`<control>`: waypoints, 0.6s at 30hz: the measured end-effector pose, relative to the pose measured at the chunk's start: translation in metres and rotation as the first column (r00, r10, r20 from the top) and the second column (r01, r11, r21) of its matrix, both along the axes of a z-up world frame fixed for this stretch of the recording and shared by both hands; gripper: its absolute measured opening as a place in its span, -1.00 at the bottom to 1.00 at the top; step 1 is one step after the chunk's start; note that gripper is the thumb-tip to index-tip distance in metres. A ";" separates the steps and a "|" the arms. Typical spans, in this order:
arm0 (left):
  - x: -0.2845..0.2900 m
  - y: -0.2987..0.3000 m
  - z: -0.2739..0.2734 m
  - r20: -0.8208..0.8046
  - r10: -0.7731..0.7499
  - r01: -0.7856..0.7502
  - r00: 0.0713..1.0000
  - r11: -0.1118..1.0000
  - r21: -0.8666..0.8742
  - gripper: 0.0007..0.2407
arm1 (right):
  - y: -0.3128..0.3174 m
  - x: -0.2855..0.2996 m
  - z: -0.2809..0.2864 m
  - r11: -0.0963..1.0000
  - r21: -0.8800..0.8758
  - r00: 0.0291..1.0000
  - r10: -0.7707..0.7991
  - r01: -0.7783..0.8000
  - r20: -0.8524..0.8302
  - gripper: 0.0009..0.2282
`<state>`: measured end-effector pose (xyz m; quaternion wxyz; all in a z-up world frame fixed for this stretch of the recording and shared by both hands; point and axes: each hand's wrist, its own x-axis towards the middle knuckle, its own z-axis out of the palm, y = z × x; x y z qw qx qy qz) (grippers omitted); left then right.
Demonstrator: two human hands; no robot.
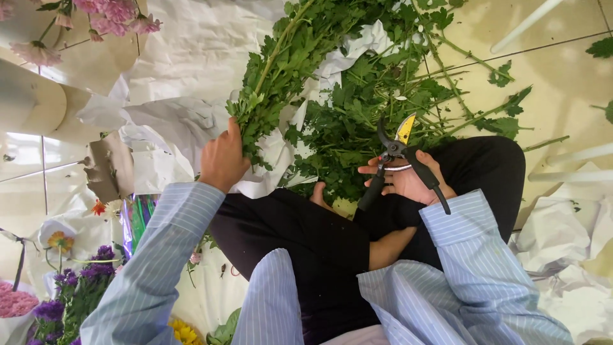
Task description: Trimming flower stems and preparing a floral arrangement while sitting on the floor
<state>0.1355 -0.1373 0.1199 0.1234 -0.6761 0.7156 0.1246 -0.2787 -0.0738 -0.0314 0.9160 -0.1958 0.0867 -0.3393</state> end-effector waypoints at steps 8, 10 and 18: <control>0.003 0.004 -0.007 0.077 -0.048 0.053 0.996 0.997 -0.063 -0.39 | 0.000 0.002 0.003 1.000 0.001 1.000 0.000 0.000 0.015 -0.06; 0.000 0.004 -0.002 0.049 -0.029 0.031 0.998 0.999 -0.035 -0.41 | -0.001 0.001 0.001 1.000 -0.002 1.000 0.002 -0.002 0.011 -0.06; 0.025 -0.005 -0.025 -0.481 0.256 -0.196 0.839 0.965 0.173 -0.55 | 0.000 0.001 -0.002 1.000 -0.002 1.000 0.002 -0.002 0.026 -0.06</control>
